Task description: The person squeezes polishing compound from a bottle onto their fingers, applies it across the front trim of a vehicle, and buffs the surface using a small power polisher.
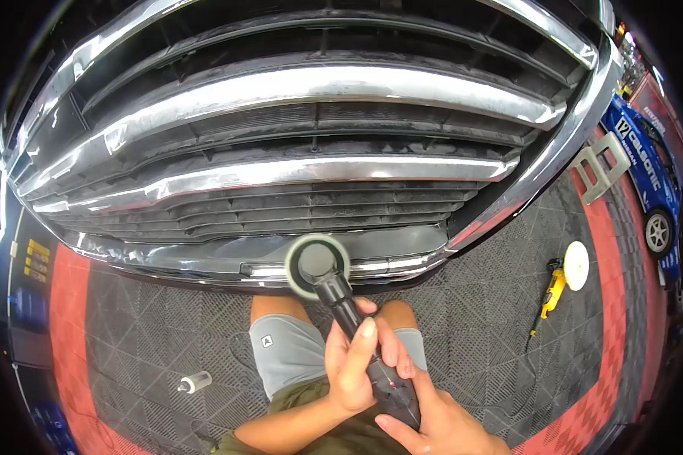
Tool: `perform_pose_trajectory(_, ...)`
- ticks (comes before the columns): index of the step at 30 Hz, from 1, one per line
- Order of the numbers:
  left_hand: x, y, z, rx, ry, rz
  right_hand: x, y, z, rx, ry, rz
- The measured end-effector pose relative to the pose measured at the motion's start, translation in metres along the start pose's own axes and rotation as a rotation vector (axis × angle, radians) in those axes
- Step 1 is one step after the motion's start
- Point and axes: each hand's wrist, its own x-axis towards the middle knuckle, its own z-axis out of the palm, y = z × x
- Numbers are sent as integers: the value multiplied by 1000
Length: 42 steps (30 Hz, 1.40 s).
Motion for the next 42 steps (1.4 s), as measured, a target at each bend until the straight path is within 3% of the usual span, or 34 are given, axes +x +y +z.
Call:
perform_pose_trajectory(1, 1, -2, 2, -18, -3, 4, 0, -5, -2, 36, -18, 43)
perform_pose_trajectory(2, 3, -8, 6, 26, 4, -51, -3, -9, -8, 26, -63, 228)
perform_pose_trajectory(9, 21, -57, 23, 42, -130, -214, -25, 7, -8, 147, 193, 131)
perform_pose_trajectory(20, 9, 1, 8, -1, 0, -71, 3, -23, -2, -125, -81, 217)
perform_pose_trajectory(22, 14, -7, 15, -2, -13, -88, -1, 5, -13, -361, 37, -102)
perform_pose_trajectory(23, 17, -14, 18, -1, -27, -106, -1, 6, -17, -302, 22, -101)
perform_pose_trajectory(25, 22, -28, 27, -18, -39, -129, -11, -8, -20, 48, 91, 197)
perform_pose_trajectory(27, 27, -39, 34, 0, -52, -141, -11, -15, -19, 211, 176, 227)
perform_pose_trajectory(42, 31, -67, 50, -21, -54, -165, -35, 17, -37, 186, 224, 190)
